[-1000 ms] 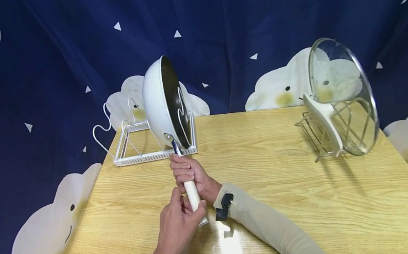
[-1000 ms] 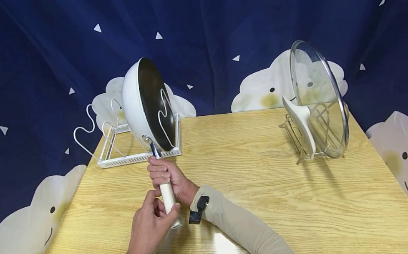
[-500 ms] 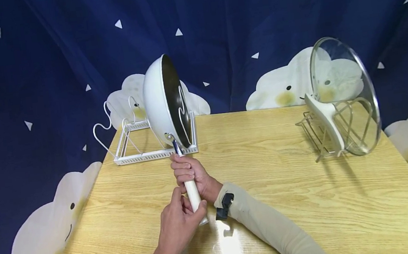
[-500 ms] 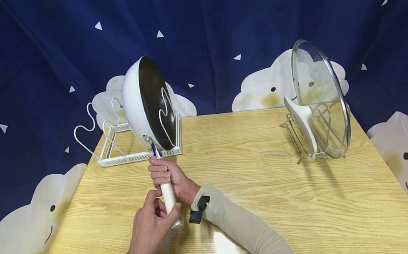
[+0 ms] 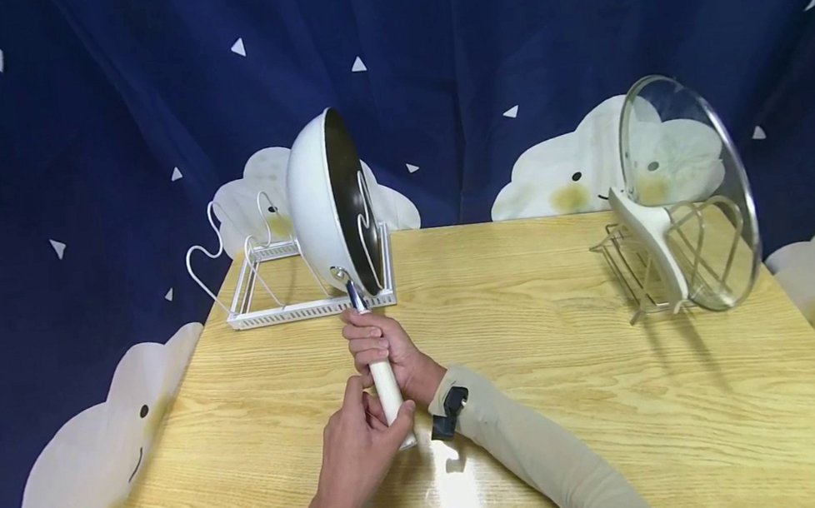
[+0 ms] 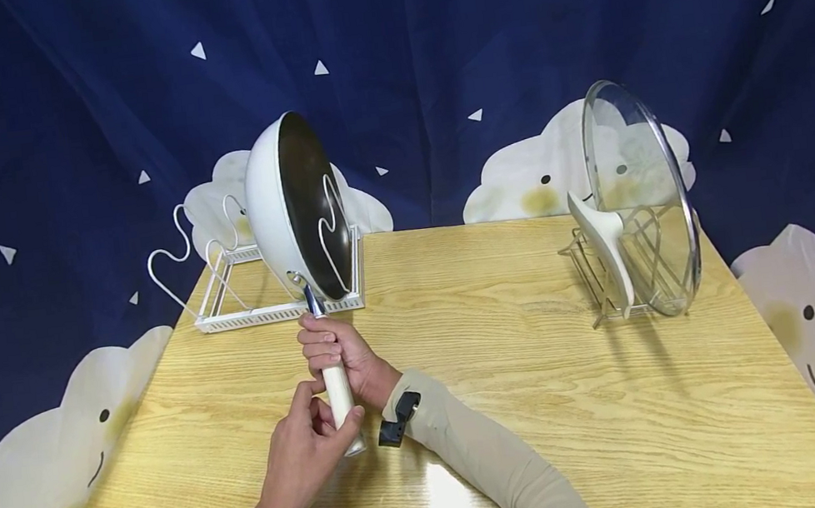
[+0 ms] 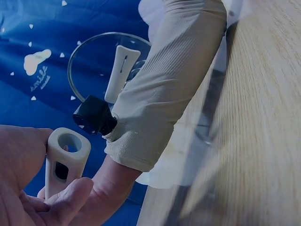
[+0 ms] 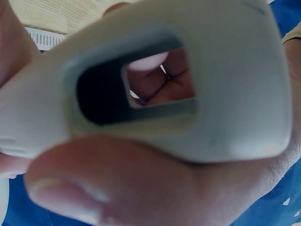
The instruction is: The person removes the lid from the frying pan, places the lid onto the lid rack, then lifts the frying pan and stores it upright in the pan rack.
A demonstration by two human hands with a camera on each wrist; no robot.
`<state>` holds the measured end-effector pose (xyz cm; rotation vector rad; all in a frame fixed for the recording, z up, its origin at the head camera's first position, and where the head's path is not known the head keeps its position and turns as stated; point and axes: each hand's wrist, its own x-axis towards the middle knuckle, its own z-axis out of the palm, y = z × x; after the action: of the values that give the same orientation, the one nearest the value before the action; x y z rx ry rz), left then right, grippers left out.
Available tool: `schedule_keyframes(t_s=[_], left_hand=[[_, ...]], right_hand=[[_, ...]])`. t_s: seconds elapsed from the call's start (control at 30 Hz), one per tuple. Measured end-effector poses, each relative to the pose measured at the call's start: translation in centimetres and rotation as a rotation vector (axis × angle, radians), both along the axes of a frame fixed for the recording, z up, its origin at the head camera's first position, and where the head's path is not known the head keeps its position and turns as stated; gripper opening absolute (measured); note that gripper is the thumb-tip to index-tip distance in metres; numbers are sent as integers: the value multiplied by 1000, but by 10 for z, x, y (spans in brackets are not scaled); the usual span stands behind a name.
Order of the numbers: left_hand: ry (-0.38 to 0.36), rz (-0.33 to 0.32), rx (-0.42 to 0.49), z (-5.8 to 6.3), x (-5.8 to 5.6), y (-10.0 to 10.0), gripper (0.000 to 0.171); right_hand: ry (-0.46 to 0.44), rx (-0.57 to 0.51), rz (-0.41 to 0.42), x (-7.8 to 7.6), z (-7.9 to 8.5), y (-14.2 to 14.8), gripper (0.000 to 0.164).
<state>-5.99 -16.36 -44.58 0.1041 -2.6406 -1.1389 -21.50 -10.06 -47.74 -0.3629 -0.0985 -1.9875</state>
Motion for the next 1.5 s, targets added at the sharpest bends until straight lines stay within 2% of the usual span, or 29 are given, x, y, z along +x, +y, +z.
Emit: schedule_keyframes(t_s=[0.37, 0.63, 0.9, 1.03, 1.17, 1.27, 1.33, 1.5], left_hand=[[-17, -17, 26, -3, -2, 2, 38], [-22, -18, 24, -2, -2, 2, 39], [-51, -3, 29, -2, -2, 4, 46], [-67, -2, 44, -2, -2, 3, 50], [-63, 0, 39, -2, -2, 3, 51], [-54, 3, 10, -2, -3, 3, 50], [-49, 6, -10, -1, -3, 3, 50], [-35, 17, -32, 5, -6, -1, 52]], right_hand=[[24, 16, -20, -2, -2, 3, 20], [7, 14, -19, -4, -3, 5, 18], [11, 61, -31, -4, -3, 8, 5], [3, 116, -56, -4, -2, 9, 9], [1, 193, -122, -2, -2, 11, 14], [45, 272, -185, -1, -2, 16, 12], [97, 333, -216, -1, -2, 23, 19], [203, 440, -219, -8, -2, 47, 36]])
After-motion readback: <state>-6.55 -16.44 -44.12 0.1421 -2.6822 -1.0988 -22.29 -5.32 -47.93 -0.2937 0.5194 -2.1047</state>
